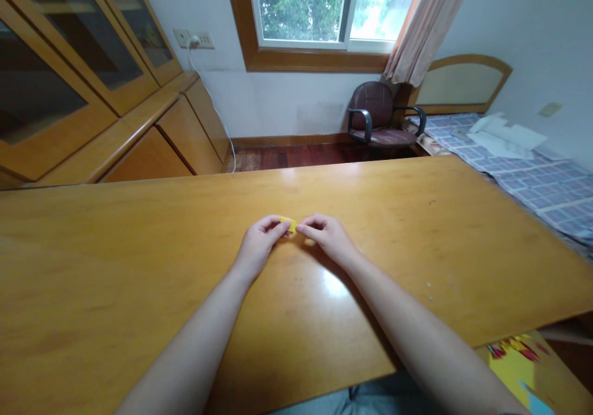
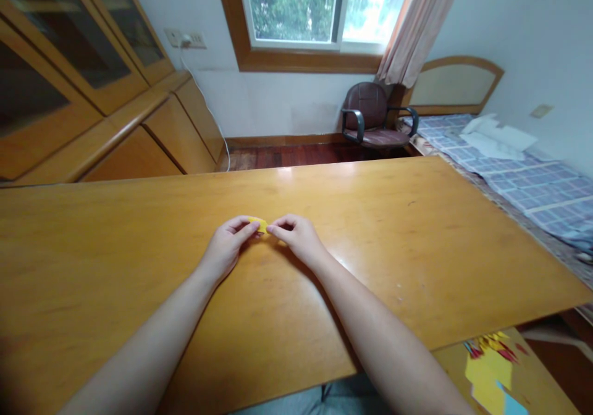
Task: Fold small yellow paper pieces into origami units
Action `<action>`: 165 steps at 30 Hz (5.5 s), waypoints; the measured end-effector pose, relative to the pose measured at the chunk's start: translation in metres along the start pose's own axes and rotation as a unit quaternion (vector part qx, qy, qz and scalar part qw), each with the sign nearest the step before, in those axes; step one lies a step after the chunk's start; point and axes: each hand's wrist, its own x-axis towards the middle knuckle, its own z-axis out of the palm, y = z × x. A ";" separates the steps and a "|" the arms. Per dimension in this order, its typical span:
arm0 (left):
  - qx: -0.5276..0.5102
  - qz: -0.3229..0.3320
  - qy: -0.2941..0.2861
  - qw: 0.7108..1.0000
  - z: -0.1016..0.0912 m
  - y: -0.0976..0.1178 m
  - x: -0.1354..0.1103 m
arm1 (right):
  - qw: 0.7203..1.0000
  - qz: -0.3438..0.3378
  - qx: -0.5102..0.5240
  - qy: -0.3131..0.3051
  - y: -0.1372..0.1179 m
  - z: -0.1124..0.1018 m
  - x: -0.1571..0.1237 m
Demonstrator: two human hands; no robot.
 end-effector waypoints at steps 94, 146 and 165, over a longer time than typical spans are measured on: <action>0.103 0.022 -0.067 0.992 -0.002 0.000 -0.002 | 0.996 -0.012 0.090 -0.003 0.006 0.003 0.002; 0.111 0.003 -0.043 0.993 -0.007 0.000 -0.002 | 0.999 -0.002 0.048 0.023 0.006 0.001 0.002; 0.046 0.016 -0.007 0.999 -0.007 -0.003 0.000 | 0.996 0.009 0.086 0.023 0.002 0.000 0.003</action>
